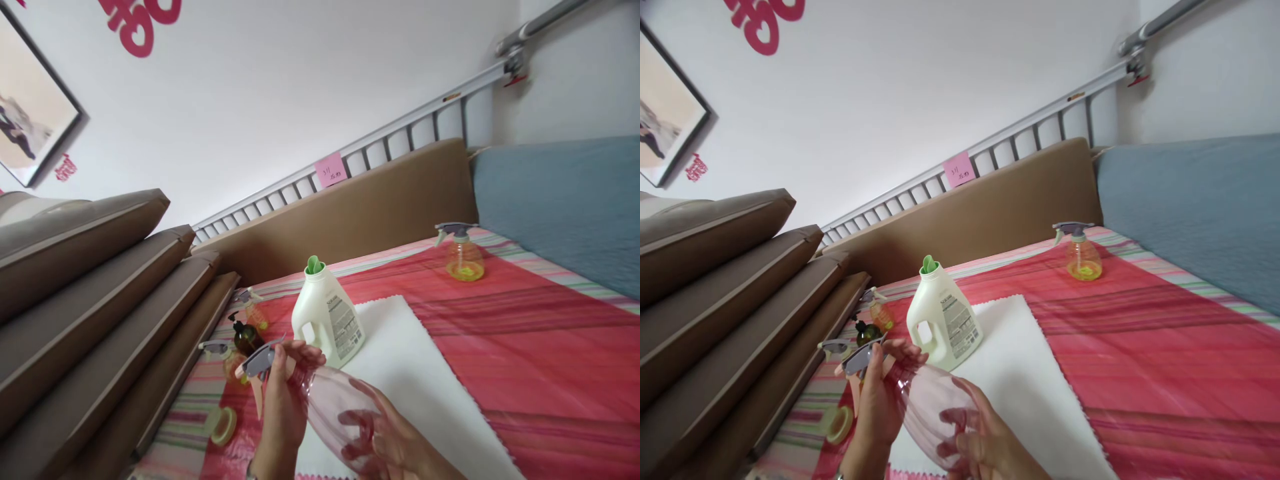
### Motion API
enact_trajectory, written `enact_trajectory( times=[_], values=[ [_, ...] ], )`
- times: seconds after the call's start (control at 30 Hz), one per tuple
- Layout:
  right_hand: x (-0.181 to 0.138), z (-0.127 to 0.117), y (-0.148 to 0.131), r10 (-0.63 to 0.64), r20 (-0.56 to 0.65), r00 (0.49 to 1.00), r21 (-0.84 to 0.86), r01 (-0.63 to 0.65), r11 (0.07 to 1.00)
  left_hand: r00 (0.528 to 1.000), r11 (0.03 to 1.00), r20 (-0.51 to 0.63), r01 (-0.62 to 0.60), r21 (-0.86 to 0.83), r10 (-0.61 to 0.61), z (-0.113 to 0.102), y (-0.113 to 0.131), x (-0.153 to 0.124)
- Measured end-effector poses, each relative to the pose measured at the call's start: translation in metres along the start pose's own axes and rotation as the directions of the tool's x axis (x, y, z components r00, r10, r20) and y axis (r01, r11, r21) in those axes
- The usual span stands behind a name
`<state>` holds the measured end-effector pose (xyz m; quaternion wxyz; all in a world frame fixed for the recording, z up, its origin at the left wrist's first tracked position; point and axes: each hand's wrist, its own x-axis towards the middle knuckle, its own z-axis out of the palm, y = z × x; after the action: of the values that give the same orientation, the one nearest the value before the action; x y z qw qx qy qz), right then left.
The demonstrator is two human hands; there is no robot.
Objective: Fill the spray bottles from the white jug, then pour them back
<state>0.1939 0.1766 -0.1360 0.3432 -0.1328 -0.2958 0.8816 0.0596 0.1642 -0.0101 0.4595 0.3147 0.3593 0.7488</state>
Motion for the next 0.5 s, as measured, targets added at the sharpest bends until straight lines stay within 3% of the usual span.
enact_trajectory(
  times=[0.23,0.5],
  values=[
    [0.002,0.002,0.009,-0.020,-0.015,1.000,0.036,0.021,0.999,0.997,0.997,-0.007,-0.079,0.026,0.079,-0.004,0.000,0.001],
    [0.002,0.001,0.008,0.028,-0.044,0.999,0.087,-0.024,0.996,0.998,0.996,0.009,-0.059,0.064,0.058,0.001,-0.003,-0.001]
  ],
)
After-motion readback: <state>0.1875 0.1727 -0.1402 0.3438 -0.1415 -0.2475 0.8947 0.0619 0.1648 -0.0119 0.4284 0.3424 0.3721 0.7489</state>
